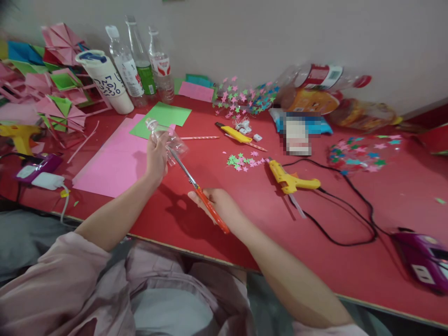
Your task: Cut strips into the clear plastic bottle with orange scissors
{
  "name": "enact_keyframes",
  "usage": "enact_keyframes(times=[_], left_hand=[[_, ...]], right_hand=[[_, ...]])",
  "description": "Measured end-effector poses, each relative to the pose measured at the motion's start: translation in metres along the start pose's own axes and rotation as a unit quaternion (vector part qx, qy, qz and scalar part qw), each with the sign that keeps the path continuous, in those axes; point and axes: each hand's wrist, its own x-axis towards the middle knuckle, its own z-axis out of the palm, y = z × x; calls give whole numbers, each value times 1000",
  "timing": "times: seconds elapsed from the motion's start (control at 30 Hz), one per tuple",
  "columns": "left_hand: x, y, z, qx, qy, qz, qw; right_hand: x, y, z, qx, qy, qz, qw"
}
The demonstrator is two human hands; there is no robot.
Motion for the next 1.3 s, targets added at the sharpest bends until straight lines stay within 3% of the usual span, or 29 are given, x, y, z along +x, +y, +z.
enact_keyframes(times=[0.17,0.43,0.8,1.03,1.3], left_hand=[[2,-2,-1,9,2,10,1000],[5,0,-2,11,9,22,1000],[1,0,0,27,-9,40,999],[-2,-3,0,34,-7,39,999],[3,-9,-3,40,-16,63,997]], right_hand=[[-4,-4,3,-22,24,-4,999],[3,-6,4,53,-10,31,998],[7,3,-4,58,-64,15,996],[6,4,-1,58,-34,10,998],[-8,-12,5,65,16,14,998]])
